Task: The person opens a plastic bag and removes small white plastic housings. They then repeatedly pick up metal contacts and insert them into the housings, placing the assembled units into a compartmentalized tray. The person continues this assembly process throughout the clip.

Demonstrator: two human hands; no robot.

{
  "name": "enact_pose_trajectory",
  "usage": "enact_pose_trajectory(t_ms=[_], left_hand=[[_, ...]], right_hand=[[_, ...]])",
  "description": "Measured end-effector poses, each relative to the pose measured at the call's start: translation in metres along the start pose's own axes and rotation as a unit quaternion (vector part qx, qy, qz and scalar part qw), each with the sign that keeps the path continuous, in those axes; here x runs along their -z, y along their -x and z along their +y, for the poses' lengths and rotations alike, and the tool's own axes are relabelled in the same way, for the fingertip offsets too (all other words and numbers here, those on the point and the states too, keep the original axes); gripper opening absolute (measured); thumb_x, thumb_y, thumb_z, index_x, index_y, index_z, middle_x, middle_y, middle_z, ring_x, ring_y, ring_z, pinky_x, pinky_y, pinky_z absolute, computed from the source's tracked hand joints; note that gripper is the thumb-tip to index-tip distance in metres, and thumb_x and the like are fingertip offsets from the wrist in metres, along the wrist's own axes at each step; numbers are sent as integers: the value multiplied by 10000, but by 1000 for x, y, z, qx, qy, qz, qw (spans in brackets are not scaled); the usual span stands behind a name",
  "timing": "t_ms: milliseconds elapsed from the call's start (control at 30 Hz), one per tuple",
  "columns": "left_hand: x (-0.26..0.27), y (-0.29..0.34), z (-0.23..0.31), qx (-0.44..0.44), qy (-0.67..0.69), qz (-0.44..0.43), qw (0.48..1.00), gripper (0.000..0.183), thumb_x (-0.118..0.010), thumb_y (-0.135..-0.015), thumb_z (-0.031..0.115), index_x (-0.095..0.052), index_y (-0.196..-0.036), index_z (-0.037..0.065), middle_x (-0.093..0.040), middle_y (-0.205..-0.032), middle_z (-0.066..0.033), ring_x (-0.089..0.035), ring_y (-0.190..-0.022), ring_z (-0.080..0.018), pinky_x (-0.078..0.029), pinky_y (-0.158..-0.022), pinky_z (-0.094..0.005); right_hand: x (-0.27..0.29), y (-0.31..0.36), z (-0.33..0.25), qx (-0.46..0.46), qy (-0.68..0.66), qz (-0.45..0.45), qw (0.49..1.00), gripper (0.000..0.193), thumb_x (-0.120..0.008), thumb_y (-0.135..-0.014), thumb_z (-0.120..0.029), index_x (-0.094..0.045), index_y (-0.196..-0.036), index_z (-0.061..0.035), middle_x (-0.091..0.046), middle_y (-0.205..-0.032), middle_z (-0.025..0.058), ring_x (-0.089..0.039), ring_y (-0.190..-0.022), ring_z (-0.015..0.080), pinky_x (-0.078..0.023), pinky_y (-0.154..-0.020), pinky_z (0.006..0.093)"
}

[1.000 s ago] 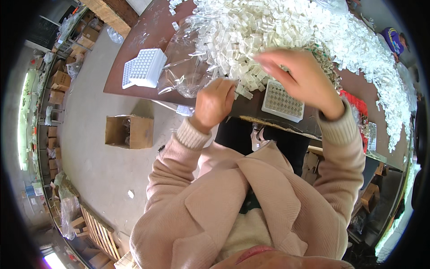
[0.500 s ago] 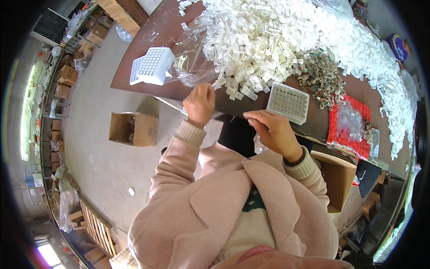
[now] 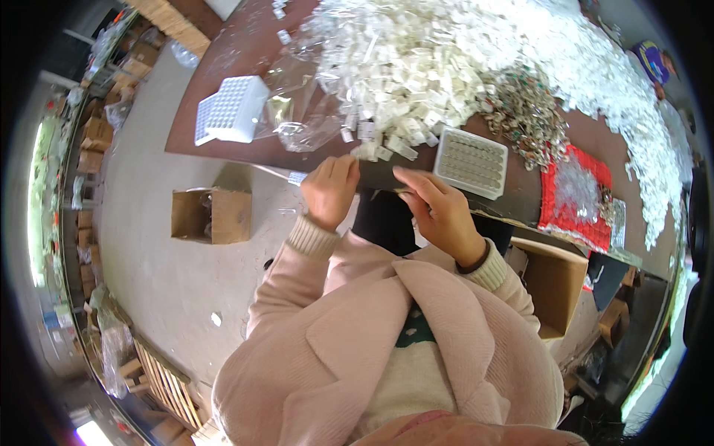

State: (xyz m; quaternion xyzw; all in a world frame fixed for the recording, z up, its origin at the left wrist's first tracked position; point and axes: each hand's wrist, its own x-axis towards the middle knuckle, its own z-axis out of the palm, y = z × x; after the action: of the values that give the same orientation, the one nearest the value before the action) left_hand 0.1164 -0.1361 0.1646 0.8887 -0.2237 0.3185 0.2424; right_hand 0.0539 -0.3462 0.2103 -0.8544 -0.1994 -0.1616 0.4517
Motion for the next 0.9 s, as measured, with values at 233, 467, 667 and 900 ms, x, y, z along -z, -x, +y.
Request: enact_pose_trajectory(t_ms=[233,467,667,900], left_hand=[[30,-10,63,-17,213,13,977,287,-783,-706,-53,-689,-960,40,-646,-850,-95,-608,-692,-204,-489,-592,-324],[4,-8,112,348,774,-123,514,269,-654,-941,-8,-627,-1206,-43,-692,-1131,-135,-679,-999,-189,-561,-848,-319],[-6,3,110,390,738,-164,526,269,-608,-994,89,-619,-1239,-23,-707,-1057,-126,-672,-851,-180,-547,-733,-295],[-10,24,96,414,718,-163,535,221,-632,-960,70,-648,-1158,-28,-687,-918,-63,-619,-722,-136,-512,-654,-276]], right_hand=[[23,4,0,126,46,78,988,387,-816,-718,-58,-691,-1083,-63,-676,-1087,93,-673,-890,268,-557,-758,340],[42,20,-3,98,70,175,977,356,-833,-697,-49,-727,-1036,-68,-706,-1014,76,-669,-921,254,-531,-819,380],[132,28,63,-113,217,172,954,270,-767,-761,-39,-693,-1021,-51,-679,-997,128,-638,-936,361,-533,-785,427],[155,44,150,-80,424,61,900,232,-694,-839,-169,-681,-1054,-84,-639,-1123,145,-609,-1031,376,-522,-827,465]])
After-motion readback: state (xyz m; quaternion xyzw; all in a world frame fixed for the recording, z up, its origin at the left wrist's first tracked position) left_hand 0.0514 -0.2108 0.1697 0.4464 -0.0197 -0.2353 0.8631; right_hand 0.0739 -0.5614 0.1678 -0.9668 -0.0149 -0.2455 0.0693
